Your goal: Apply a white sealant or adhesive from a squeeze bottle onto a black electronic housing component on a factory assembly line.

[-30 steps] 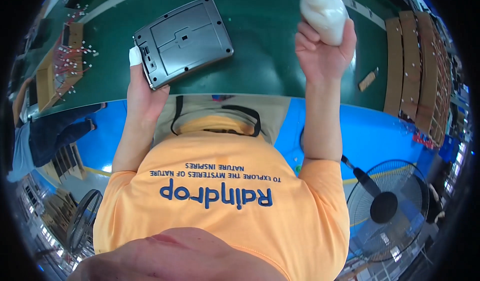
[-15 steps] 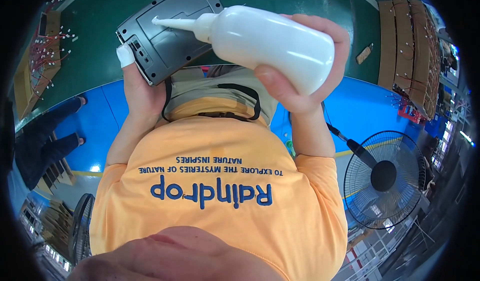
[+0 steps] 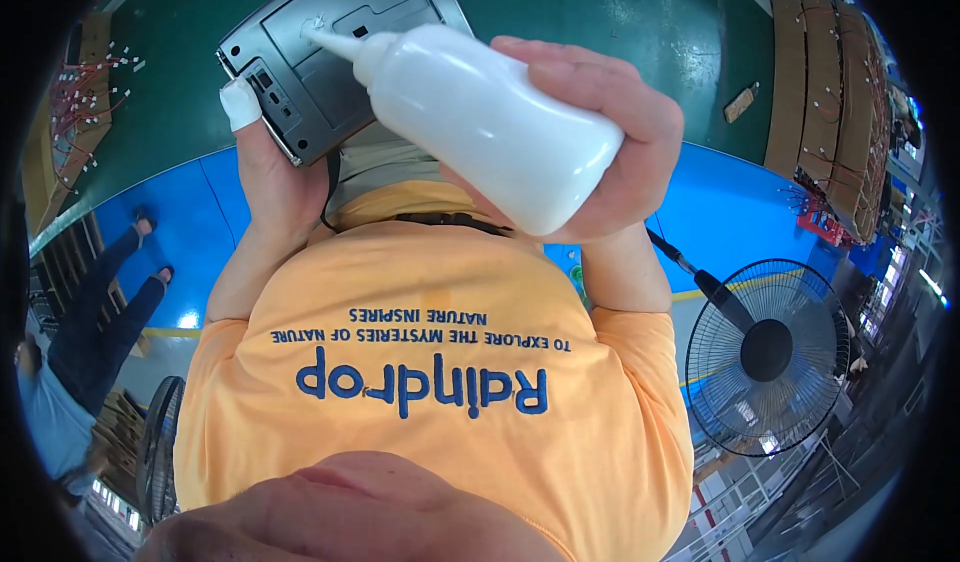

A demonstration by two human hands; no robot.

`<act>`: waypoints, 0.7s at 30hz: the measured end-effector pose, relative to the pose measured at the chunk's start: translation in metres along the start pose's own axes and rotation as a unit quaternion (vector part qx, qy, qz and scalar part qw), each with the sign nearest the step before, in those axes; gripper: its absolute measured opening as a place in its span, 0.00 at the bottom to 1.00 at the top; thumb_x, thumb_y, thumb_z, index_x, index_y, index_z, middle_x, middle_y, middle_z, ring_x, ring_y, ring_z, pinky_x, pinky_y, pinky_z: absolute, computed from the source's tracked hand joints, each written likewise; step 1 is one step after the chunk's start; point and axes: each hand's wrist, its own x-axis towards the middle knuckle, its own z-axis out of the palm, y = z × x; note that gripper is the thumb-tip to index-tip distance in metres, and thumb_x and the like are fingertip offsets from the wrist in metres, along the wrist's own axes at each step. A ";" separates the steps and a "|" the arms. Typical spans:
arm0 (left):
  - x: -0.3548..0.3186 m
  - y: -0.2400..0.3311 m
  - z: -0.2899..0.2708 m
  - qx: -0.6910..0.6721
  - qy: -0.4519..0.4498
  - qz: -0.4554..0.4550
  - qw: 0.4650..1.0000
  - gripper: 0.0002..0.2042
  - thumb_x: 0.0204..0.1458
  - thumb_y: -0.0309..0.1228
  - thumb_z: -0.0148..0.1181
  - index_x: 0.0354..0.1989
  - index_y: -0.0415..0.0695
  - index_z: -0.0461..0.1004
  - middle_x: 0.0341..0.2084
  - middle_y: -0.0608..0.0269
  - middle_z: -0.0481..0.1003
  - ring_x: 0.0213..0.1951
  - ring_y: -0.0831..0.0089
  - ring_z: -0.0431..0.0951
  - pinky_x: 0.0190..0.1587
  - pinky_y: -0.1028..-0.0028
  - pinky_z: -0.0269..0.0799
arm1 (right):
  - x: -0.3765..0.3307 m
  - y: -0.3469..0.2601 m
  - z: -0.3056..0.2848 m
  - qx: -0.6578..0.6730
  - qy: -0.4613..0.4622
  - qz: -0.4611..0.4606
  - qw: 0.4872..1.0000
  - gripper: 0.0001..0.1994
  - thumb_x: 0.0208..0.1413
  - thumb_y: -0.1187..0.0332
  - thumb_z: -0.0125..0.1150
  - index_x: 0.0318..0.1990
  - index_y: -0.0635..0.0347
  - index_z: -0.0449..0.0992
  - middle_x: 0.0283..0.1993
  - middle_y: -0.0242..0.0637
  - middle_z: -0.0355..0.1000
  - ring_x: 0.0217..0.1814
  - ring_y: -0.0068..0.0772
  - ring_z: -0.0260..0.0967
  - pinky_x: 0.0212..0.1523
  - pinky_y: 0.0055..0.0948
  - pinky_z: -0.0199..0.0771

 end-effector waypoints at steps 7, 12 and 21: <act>-0.004 0.001 0.002 0.001 0.002 -0.011 1.000 0.30 0.59 0.56 0.46 0.55 0.39 0.64 0.47 0.59 0.73 0.48 0.71 0.74 0.51 0.70 0.70 | 0.002 -0.005 -0.005 0.034 0.007 0.019 0.999 0.36 0.31 0.72 0.82 0.49 0.72 0.65 0.43 0.52 0.71 0.47 0.47 0.76 0.43 0.33 0.80; -0.002 0.000 0.001 0.000 -0.002 -0.006 1.000 0.29 0.59 0.56 0.47 0.54 0.40 0.65 0.47 0.60 0.73 0.48 0.71 0.74 0.50 0.71 0.69 | -0.002 -0.009 -0.008 0.074 0.054 0.034 0.995 0.35 0.30 0.73 0.82 0.48 0.72 0.66 0.43 0.53 0.72 0.48 0.48 0.75 0.44 0.34 0.80; -0.003 -0.001 -0.002 0.019 -0.006 -0.012 1.000 0.31 0.60 0.57 0.42 0.56 0.40 0.66 0.50 0.57 0.73 0.52 0.65 0.73 0.56 0.62 0.67 | 0.001 -0.016 -0.014 -0.019 -0.081 0.026 0.996 0.34 0.38 0.64 0.78 0.50 0.65 0.62 0.44 0.53 0.74 0.49 0.44 0.75 0.47 0.35 0.78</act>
